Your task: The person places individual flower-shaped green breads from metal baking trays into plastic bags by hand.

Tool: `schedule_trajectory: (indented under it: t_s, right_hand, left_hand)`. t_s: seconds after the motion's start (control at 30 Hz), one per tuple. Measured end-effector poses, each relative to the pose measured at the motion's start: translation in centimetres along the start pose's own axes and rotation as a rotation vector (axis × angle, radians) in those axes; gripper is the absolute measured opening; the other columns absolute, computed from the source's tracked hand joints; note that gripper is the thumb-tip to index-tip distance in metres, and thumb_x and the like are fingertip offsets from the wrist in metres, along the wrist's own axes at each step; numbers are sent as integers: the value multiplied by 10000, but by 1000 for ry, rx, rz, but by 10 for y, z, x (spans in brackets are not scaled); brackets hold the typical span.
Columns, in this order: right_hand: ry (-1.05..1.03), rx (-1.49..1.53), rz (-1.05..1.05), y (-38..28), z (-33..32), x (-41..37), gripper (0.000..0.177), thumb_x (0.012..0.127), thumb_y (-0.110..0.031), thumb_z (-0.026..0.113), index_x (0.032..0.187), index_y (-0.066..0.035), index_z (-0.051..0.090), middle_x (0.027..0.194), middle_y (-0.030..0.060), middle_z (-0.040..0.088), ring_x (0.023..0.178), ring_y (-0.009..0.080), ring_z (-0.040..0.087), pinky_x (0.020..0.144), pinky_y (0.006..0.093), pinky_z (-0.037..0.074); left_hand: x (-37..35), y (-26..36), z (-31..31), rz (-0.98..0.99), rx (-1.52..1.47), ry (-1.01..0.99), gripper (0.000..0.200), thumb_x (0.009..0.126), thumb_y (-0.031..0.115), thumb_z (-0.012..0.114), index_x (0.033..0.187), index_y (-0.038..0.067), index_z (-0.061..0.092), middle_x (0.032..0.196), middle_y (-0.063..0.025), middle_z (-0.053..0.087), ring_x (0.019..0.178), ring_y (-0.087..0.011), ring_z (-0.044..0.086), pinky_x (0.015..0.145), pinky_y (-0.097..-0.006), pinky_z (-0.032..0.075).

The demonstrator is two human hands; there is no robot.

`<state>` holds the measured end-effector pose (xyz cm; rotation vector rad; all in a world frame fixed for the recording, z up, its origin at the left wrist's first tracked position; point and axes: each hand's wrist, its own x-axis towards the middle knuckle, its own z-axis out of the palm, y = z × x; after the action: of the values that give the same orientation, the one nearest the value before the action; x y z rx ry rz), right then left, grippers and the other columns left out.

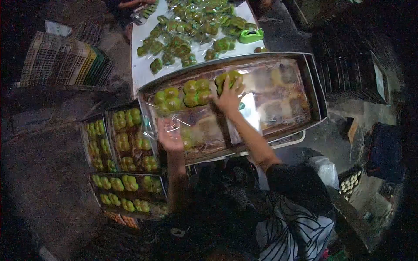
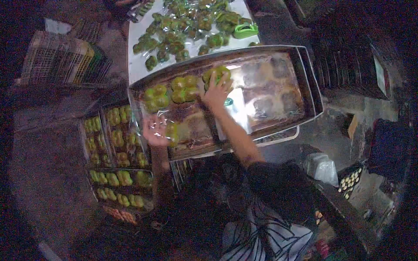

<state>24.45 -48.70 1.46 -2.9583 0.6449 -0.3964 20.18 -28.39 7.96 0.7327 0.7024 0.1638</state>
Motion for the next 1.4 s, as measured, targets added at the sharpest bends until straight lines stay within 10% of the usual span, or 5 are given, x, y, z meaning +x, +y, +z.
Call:
schedule_trajectory:
  t_s: [0.23, 0.8, 1.0, 1.2, 1.4]
  right_hand:
    - [-183, 1231, -111, -45, -88, -36, 345, 594, -120, 639, 928, -80, 561, 1080, 144, 477, 914, 323, 470, 754, 428, 388]
    - [-704, 743, -138, 39, -76, -57, 290, 678, -121, 609, 961, -60, 596, 793, 184, 599, 668, 296, 588, 615, 350, 475]
    - [226, 823, -342, 9, -95, 64, 424, 766, -167, 530, 1150, -35, 408, 849, 222, 572, 755, 374, 556, 675, 414, 439]
    - [-1439, 1121, -81, 115, -148, -108, 252, 789, -252, 522, 791, -1, 548, 654, 141, 585, 587, 199, 566, 566, 349, 431]
    - [-974, 1111, 144, 120, -130, -131, 396, 771, -12, 412, 1163, 50, 400, 531, 106, 515, 416, 169, 506, 358, 287, 379]
  left_hand:
    - [-14, 38, 22, 206, -197, -151, 384, 811, 276, 405, 1134, 69, 394, 1101, -136, 451, 1034, -289, 454, 860, -477, 378]
    - [-144, -64, 48, -402, 403, -273, 414, 815, 264, 497, 1145, 27, 418, 1073, -98, 491, 991, -213, 471, 854, -380, 372]
    - [-116, -147, -42, 1068, 1774, -1342, 566, 667, 303, 638, 1111, -8, 478, 1035, -199, 519, 919, -329, 502, 790, -398, 413]
    - [-127, -79, -3, 253, 1908, -1001, 180, 732, 190, 566, 781, 26, 622, 752, -140, 606, 697, -244, 592, 645, -347, 467]
    - [-167, -89, 9, 348, 1260, -577, 119, 694, 78, 627, 792, 9, 628, 781, -67, 597, 734, -144, 567, 662, -251, 435]
